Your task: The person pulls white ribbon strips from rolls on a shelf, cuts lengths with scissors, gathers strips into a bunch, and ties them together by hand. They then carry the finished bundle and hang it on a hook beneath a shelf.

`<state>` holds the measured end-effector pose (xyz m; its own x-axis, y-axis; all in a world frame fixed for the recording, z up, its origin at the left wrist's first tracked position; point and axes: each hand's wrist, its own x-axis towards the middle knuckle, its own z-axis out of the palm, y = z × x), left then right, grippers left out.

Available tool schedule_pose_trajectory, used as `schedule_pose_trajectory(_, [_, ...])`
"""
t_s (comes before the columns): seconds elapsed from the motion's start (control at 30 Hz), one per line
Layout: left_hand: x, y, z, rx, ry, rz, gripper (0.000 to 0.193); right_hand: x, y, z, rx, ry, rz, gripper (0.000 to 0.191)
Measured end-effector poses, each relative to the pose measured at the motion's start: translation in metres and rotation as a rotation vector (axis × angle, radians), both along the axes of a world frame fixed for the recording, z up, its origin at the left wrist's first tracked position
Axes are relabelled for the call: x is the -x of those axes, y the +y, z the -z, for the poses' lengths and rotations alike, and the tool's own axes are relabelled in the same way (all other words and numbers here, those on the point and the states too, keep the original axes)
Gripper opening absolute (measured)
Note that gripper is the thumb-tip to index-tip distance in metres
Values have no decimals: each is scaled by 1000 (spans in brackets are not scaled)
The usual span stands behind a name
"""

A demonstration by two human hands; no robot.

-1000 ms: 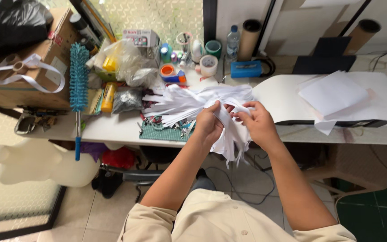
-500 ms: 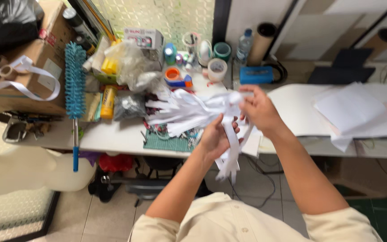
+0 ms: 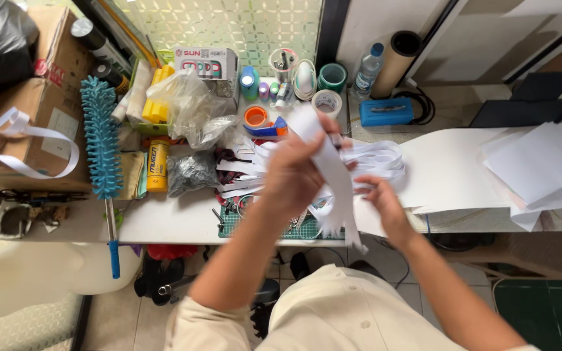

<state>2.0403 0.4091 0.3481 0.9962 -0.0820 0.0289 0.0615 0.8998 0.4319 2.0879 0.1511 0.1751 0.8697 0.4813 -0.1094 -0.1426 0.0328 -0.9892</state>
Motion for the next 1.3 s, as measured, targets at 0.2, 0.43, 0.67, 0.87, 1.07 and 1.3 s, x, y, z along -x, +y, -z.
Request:
schedule_pose_trajectory(0.2, [-1,58,-106,-337,-305,-64,22,-152,-60,123,584,275,409,46])
schedule_pose_trajectory(0.43, [9,43,-111,-375,-59,-127,34,-222,-71,184,1197,148,480,67])
schedule_pose_trajectory(0.67, [5,61,-90,-399,13,-269,30,-224,-72,176,1293,-26,175,26])
schedule_pose_trajectory(0.87, [-34,34,-23,-251,164,-250,26,-219,-78,196,1298,95,239,50])
schedule_pose_trajectory(1.07, [-52,2,22,-206,263,-126,26,-227,-92,217,1118,205,229,32])
schedule_pose_trajectory(1.3, [-60,-19,72,-180,271,1,25,-216,-95,179,800,299,297,44])
